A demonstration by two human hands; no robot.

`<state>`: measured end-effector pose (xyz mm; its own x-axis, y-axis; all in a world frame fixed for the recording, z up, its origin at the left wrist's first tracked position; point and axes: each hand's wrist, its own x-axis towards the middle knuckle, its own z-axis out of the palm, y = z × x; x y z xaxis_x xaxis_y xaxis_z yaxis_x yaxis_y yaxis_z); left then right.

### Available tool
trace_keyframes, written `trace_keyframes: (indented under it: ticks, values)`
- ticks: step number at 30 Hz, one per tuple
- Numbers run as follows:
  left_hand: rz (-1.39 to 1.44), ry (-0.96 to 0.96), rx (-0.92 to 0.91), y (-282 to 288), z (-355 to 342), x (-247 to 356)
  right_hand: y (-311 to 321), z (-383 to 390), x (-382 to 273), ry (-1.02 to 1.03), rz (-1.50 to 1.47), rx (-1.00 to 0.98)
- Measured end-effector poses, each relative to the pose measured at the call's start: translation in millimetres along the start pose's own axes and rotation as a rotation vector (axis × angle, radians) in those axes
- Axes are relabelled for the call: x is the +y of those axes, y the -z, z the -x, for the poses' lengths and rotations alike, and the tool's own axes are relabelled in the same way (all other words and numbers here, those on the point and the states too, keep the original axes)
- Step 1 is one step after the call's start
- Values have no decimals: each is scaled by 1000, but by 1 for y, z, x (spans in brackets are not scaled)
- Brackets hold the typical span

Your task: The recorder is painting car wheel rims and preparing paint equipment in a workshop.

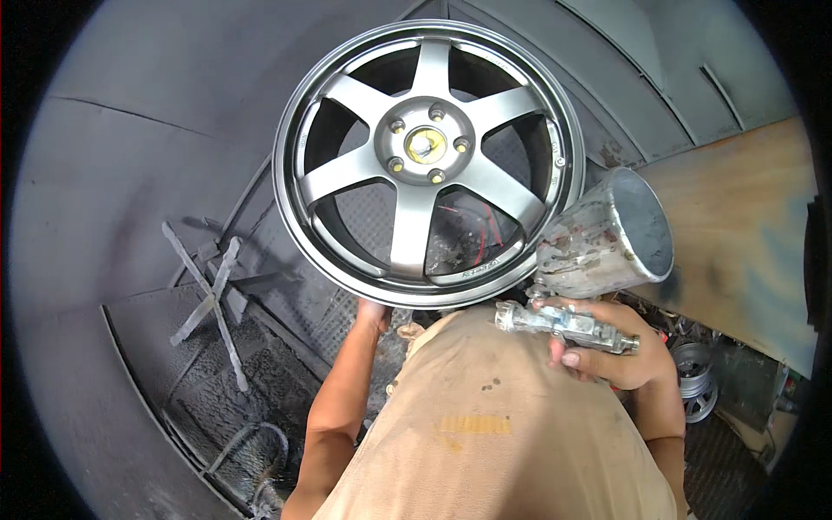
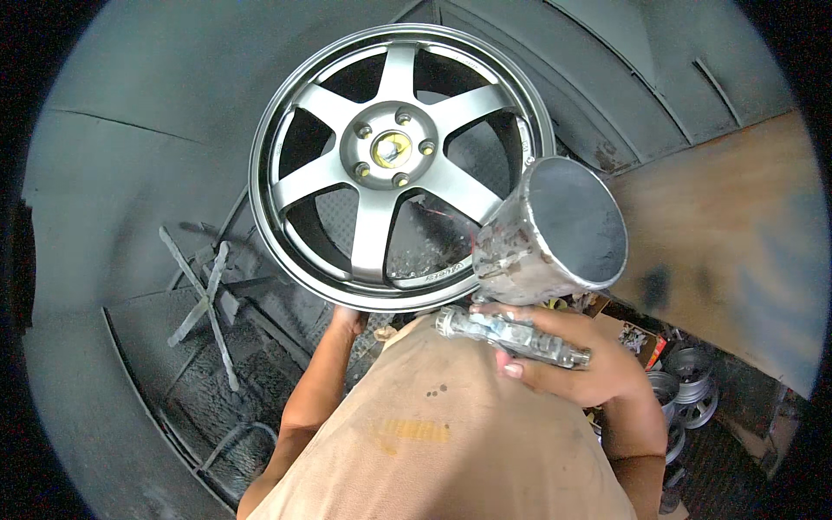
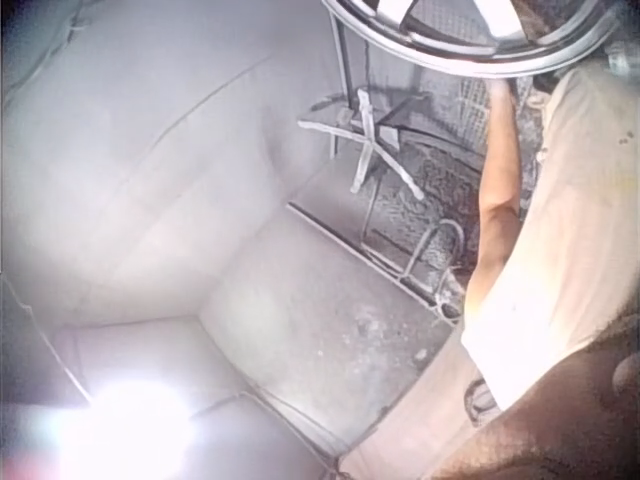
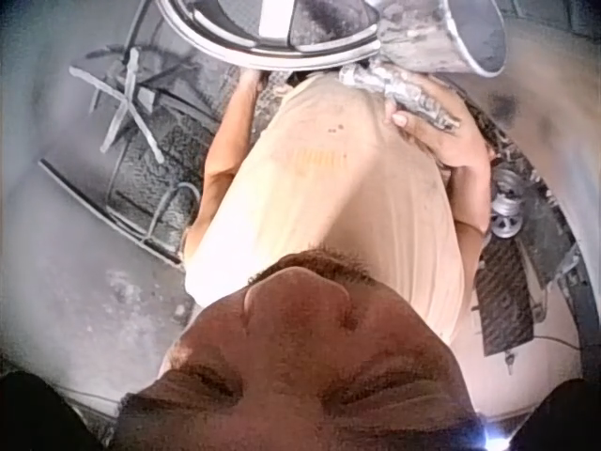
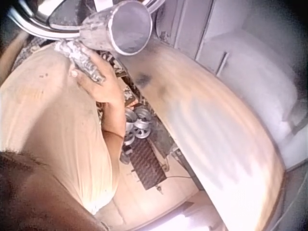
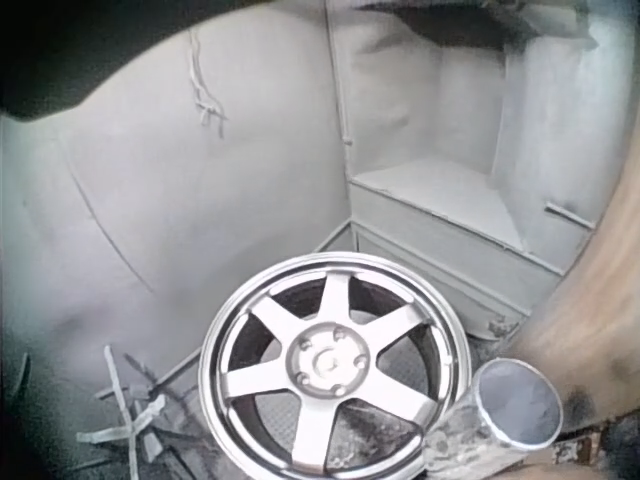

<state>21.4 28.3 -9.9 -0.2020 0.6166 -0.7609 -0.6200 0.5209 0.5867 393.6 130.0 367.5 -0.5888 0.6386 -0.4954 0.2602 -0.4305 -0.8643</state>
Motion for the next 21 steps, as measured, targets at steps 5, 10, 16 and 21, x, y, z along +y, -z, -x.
trace_keyframes:
  ticks: [5,10,16,21]
  values:
    - [-1005,-219,-259,6,7,-39,12,5,12,78,45,125]
    - [-917,74,-238,-20,46,-93,42,21,36,167,-81,197]
    - [-1160,336,-160,-38,98,-113,76,44,85,157,-106,62]
    - [-1556,90,-239,-99,153,-100,102,42,117,45,31,-175]
